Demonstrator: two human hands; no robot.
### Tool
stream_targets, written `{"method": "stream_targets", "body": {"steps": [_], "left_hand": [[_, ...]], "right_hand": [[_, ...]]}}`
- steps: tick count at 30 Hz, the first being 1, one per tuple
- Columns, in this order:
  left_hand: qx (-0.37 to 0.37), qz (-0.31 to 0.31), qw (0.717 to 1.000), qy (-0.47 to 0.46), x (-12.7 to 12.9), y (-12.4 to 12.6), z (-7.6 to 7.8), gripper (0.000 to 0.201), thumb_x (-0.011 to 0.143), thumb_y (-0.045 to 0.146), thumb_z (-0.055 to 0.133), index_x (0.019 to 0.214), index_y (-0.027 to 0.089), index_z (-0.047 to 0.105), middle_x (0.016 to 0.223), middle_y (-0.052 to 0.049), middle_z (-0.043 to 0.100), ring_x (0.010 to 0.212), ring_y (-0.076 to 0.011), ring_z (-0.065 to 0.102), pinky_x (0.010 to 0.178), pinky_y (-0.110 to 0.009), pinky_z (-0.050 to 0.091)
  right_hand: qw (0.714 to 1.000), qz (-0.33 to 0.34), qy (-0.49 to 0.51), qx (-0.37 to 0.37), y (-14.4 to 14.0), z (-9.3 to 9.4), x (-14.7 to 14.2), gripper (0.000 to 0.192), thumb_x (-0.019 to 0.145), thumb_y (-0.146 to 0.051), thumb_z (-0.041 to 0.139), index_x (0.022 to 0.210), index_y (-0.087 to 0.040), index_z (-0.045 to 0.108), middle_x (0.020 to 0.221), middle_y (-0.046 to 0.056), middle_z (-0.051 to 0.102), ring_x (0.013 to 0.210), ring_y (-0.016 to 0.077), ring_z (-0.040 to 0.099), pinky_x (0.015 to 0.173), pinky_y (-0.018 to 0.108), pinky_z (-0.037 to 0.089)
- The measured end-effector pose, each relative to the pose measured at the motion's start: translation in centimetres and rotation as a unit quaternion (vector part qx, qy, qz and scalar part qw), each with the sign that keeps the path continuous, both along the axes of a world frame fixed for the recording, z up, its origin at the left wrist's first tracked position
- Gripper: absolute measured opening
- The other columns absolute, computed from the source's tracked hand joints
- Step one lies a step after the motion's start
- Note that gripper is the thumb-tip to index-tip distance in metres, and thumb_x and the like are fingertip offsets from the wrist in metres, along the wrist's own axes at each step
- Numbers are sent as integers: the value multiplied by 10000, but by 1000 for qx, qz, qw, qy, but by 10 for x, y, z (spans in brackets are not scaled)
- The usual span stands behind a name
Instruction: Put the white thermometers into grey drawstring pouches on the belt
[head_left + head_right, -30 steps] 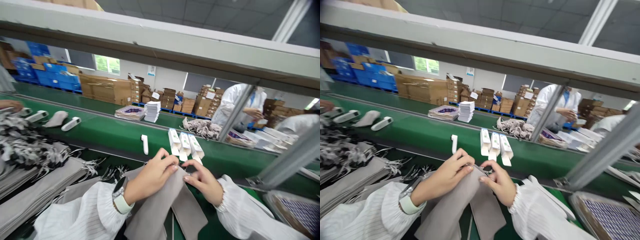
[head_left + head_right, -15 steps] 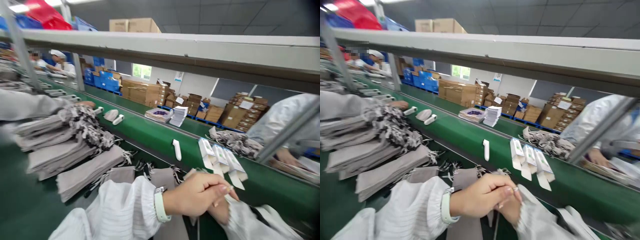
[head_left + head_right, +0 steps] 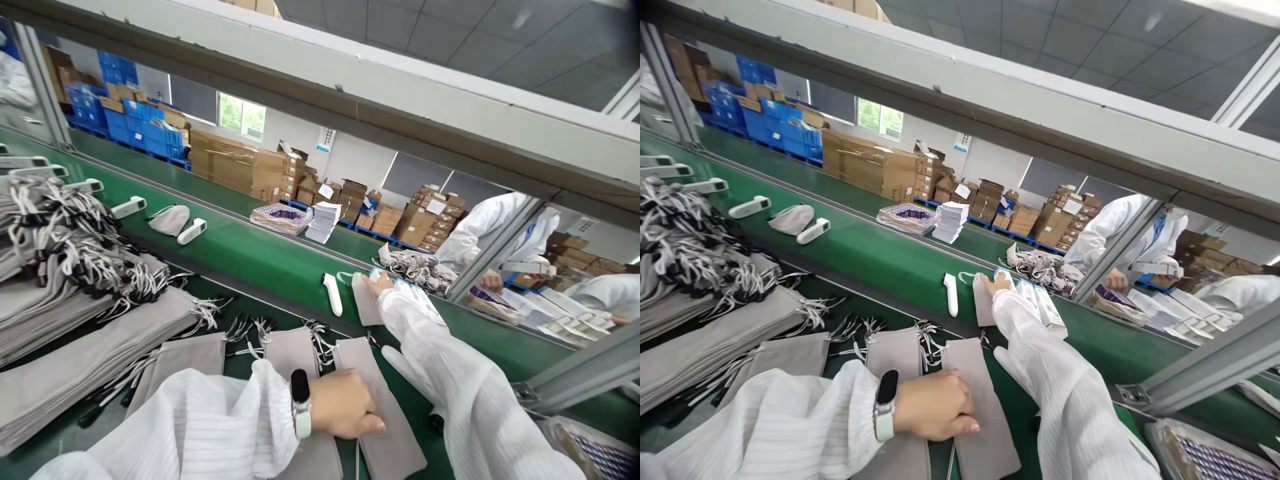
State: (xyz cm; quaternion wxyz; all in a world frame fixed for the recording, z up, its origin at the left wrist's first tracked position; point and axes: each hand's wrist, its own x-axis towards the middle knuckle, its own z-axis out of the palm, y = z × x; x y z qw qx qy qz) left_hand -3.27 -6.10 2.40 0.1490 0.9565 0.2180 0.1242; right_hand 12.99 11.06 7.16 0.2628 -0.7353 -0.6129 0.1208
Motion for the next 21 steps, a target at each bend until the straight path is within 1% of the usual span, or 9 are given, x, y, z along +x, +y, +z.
{"method": "stream_targets", "body": {"steps": [2,4,6,8,10,12,16,18,21], "left_hand": [[14,27,1000,-2,-1,7,8,286,817,317,451,654,163,630,650,-29,620,678,-159,573,668,-262,437],[22,65,997,-29,0,17,7,302,869,254,346,785,146,615,852,-71,607,859,-189,538,770,-301,407],[19,98,993,-62,2,27,-2,291,885,233,300,948,127,563,1024,-110,538,1011,-222,450,862,-359,346],[6,122,989,-80,4,34,-15,261,871,240,342,1013,116,522,1034,-119,510,1014,-238,424,859,-379,338],[-6,144,986,-86,4,38,-26,232,846,249,401,993,117,522,986,-110,508,974,-243,428,834,-378,349],[-11,175,981,-84,3,40,-32,226,827,262,430,961,109,529,954,-112,502,942,-252,427,822,-388,350],[-17,220,973,-66,-1,47,-36,234,809,267,444,947,100,533,920,-115,503,892,-258,431,794,-392,361],[-20,223,973,-58,-2,51,-36,206,796,243,457,934,113,538,912,-104,508,887,-249,440,781,-371,372],[-15,214,975,-54,-4,49,-33,165,794,199,446,902,121,543,911,-99,518,891,-237,452,786,-353,371]], "right_hand": [[1000,27,-2,-16,-12,9,7,532,750,-424,461,1185,-129,375,1051,148,544,1004,253,521,822,373,401],[992,99,-2,-73,-34,18,22,446,749,-420,477,1145,-219,432,933,59,600,877,190,577,746,311,440],[970,188,-46,-144,-66,22,41,420,724,-426,513,1102,-248,473,833,23,615,761,165,592,673,283,451],[936,233,-161,-208,-102,15,57,459,695,-418,549,1109,-233,477,836,43,611,750,187,587,659,300,440],[901,192,-292,-258,-135,3,69,536,654,-403,591,1139,-216,459,902,84,601,805,234,579,674,333,427],[875,138,-357,-297,-160,-9,78,625,632,-399,613,1188,-193,417,974,122,584,873,275,564,692,354,420],[881,69,-373,-284,-181,-16,85,674,643,-477,579,1196,-130,411,989,158,582,957,325,521,739,399,407],[884,44,-366,-289,-183,-15,86,588,641,-462,589,1113,-124,498,977,169,581,960,345,513,720,414,412],[892,47,-333,-303,-183,-17,89,438,637,-355,627,1002,-118,575,969,174,578,921,322,540,695,380,427]]}}
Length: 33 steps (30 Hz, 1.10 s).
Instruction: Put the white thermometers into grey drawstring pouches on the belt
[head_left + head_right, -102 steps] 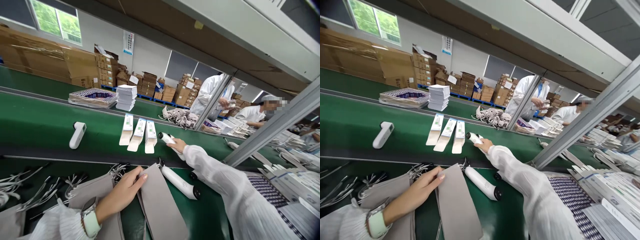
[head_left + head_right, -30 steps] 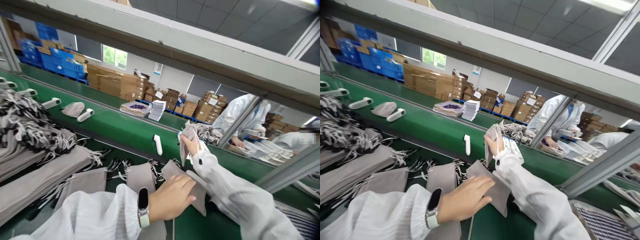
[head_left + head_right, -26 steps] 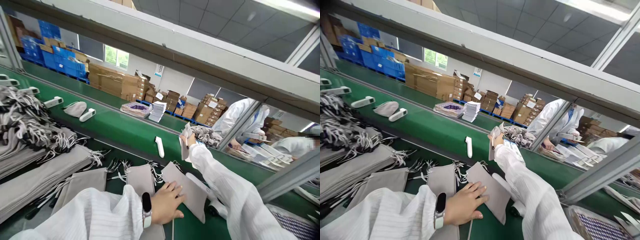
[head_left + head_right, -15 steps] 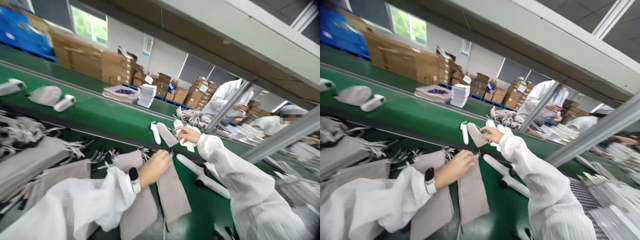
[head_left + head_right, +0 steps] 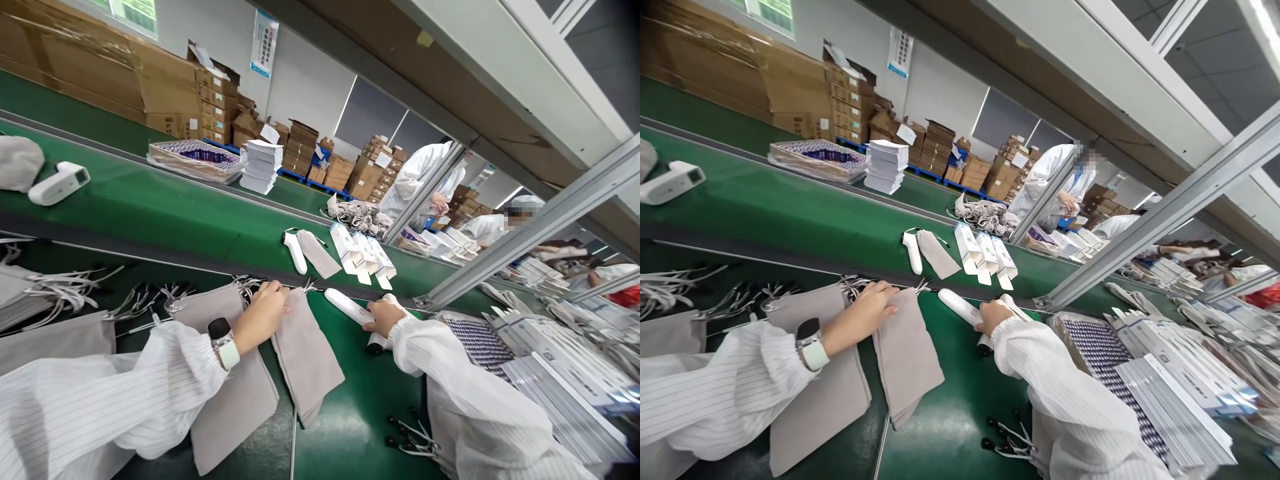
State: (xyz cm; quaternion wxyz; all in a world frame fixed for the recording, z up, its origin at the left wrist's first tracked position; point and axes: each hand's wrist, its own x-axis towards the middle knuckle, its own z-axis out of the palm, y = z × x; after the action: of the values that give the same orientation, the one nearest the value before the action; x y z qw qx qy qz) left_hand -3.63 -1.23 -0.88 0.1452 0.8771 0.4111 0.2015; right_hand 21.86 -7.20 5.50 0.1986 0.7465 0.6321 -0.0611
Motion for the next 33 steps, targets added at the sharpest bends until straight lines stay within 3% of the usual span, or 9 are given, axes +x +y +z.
{"method": "stream_targets", "body": {"steps": [6,10,13,15,18,23,27,31,33], "left_hand": [[22,-25,999,13,-3,-17,16,199,798,81,366,856,154,541,890,-76,539,900,-207,471,793,-320,361],[23,-3,999,32,-3,-13,18,152,767,76,412,858,128,523,879,-96,540,865,-226,483,768,-339,367],[18,11,999,49,-5,-7,17,72,755,121,458,796,123,517,839,-108,548,838,-252,489,759,-370,365],[14,17,998,56,-6,-6,18,63,769,143,450,789,136,510,844,-107,557,851,-266,494,743,-381,365],[-2,6,998,58,-9,-9,26,83,787,130,417,796,159,494,817,-82,578,812,-247,533,648,-324,382],[-20,-28,998,44,-14,-14,50,86,808,158,393,793,176,476,737,-42,581,727,-210,566,568,-273,360],[-43,-52,997,26,-16,-11,68,115,803,258,438,739,179,491,735,-27,570,729,-188,555,586,-252,367],[-54,-130,988,-60,-15,-10,72,177,845,256,363,742,181,484,764,-7,523,738,-152,518,636,-232,364],[-66,-195,974,-89,-13,-12,70,181,861,232,334,771,186,483,816,0,491,749,-126,498,682,-218,362]], "right_hand": [[984,38,125,118,1,-1,15,413,633,-330,641,1015,-189,568,976,72,591,891,207,557,771,310,432],[884,46,371,282,7,12,20,455,571,-296,687,993,-202,545,939,45,599,870,194,567,757,324,461],[806,73,485,330,18,21,19,483,553,-269,700,995,-193,520,966,57,578,911,192,551,765,318,468],[784,95,508,345,24,25,16,479,571,-245,684,1014,-201,505,998,63,557,948,197,532,747,314,478],[784,151,483,359,30,30,7,416,633,-211,615,1034,-217,502,1036,64,538,999,201,504,755,316,479],[830,244,353,356,31,32,-22,338,683,-178,500,1015,-225,536,1049,56,560,1024,204,494,894,369,389],[844,192,349,358,30,21,-28,240,674,-281,539,904,-212,544,1049,68,556,1013,235,501,887,383,378],[877,117,366,288,24,15,-16,414,668,-414,569,1015,-215,463,985,60,580,936,240,536,802,364,419],[858,102,388,320,22,22,-12,503,700,-442,526,1120,-215,366,987,82,568,939,244,537,784,364,425]]}}
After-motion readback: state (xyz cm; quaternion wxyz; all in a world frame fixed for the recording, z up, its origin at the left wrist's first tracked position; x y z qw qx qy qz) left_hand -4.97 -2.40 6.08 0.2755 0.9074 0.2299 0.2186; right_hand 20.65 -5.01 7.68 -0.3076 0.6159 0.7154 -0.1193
